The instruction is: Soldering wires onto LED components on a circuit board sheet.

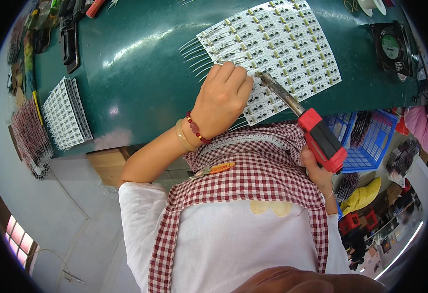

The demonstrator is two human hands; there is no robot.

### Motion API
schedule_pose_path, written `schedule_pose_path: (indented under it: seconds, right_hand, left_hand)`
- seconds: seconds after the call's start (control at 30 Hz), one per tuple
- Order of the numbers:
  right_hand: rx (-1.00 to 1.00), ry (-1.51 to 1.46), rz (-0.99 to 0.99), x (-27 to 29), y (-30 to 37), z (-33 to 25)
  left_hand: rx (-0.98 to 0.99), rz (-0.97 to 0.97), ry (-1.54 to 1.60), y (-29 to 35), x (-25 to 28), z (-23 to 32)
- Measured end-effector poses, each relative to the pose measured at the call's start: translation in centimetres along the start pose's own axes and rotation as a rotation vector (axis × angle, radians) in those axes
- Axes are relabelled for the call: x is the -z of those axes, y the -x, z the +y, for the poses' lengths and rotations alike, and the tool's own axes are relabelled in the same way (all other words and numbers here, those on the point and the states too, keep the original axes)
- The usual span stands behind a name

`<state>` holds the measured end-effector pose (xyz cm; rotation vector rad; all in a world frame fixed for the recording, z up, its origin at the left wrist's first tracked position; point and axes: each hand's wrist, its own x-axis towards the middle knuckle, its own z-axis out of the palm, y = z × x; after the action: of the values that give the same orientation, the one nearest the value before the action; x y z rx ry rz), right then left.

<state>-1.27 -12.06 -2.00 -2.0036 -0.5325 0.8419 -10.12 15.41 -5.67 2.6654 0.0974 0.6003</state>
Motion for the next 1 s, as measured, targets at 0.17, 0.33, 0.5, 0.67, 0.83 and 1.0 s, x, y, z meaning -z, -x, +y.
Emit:
schedule_pose_path:
  seconds: [0.17,0.33,0.5,0.67,0.83,1.0]
  right_hand:
    - [0.016,-0.022,0.013,0.4,0.3,0.3]
    - [0.021,-0.035,0.015,0.2,0.4,0.2]
    - [0.011,-0.02,0.011,0.2,0.6,0.4]
    - [0.008,-0.038,0.032,-0.1,0.4,0.0]
    - [0.016,0.001,-0.003,0.3,0.5,0.5]
    - [0.075,0.073,-0.015,0.5,0.4,0.5]
  left_hand:
    - [-0.014,0.002,-0.015,-0.1,0.2,0.1]
    - [-0.018,-0.006,-0.061,0.0,0.0,-0.1]
    - [-0.032,0.008,-0.081,0.1,0.0,0.0]
    - [-0.034,-0.013,-0.09,-0.1,0.1,0.1]
    - [-0.032,-0.011,-0.086,0.0,0.0,0.1]
    - [-0.028,-0.007,-0.078,0.1,0.0,0.1]
